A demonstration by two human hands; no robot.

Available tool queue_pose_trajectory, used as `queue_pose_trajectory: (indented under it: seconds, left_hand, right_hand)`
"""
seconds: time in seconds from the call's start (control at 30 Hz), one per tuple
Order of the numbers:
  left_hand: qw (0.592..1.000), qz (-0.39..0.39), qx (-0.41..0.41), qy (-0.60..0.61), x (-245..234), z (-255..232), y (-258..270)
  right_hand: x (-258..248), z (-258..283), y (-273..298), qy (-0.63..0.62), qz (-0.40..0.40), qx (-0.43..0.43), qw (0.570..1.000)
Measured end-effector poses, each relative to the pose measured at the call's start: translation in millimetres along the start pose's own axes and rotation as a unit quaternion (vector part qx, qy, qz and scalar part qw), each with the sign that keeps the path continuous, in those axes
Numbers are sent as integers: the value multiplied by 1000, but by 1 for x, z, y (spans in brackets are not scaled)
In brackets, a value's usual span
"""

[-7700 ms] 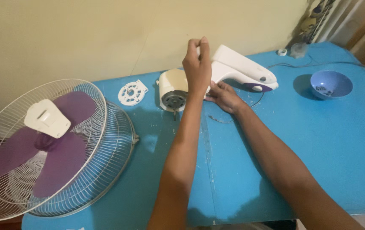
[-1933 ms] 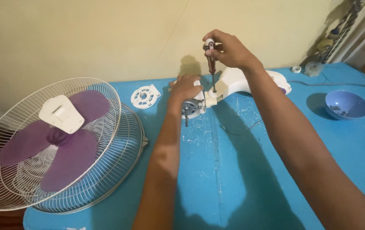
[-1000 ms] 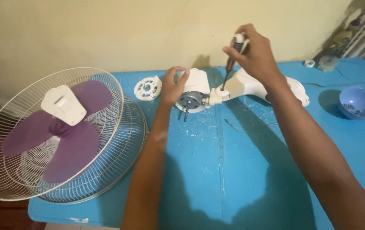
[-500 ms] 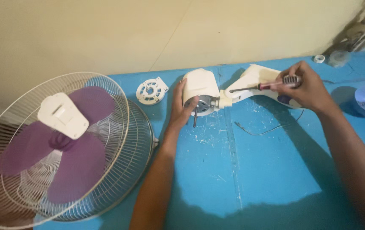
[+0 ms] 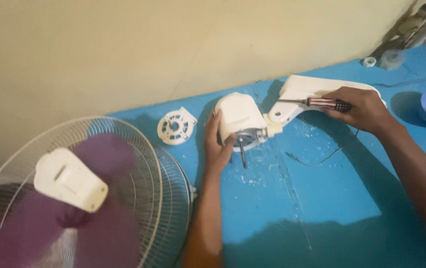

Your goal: The person assembles the internal components of an electric fan on a blue table. They attach the motor housing to the fan stand using a screw and screwdriver, then fit the fan blade hub onto the motor shaft and secure it with a nut.

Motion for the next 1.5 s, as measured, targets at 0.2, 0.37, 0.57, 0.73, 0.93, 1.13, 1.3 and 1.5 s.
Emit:
queue_pose_trajectory:
  seconds: [0.2, 0.37, 0.57, 0.73, 0.93, 1.13, 1.3, 1.5]
  left_hand:
    - [999, 9, -38, -4, -5, -4, 0]
    - [999, 31, -29, -1, -5, -22, 2]
    - [998, 31, -38, -26, 12, -34, 14]
    - [997, 32, -34, -53, 19, -25, 20]
    - [996, 11, -88, 18, 17, 3, 22]
    - [991, -20, -122, -59, 12, 11, 21]
    - [988, -41, -93, -120, 6, -2, 18]
    - [947, -27, -7, -319, -13, -12, 24]
  right_hand:
    - [2, -10, -14, -18, -95, 8, 995]
    - [5, -27, -27, -29, -96, 70, 992]
    - [0, -34, -23, -105, -134, 110, 979]
    - [2, -19, 20, -127, -125, 72, 981]
    - [3, -16, 81, -79, -51, -22, 995]
    - [12, -32, 96, -52, -57, -48, 996]
    - [22, -29, 94, -20, -1, -42, 999]
    - [-8, 15, 77, 0, -60, -75, 995]
Point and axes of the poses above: each hand's wrist, its own y-axis away from the middle knuckle, its own x-axis out of the palm, z = x × y, the point moved 8 cm from there along -y, towards the middle knuckle, and after that the axes turned 7 degrees about -z, right-handed, at the moved point
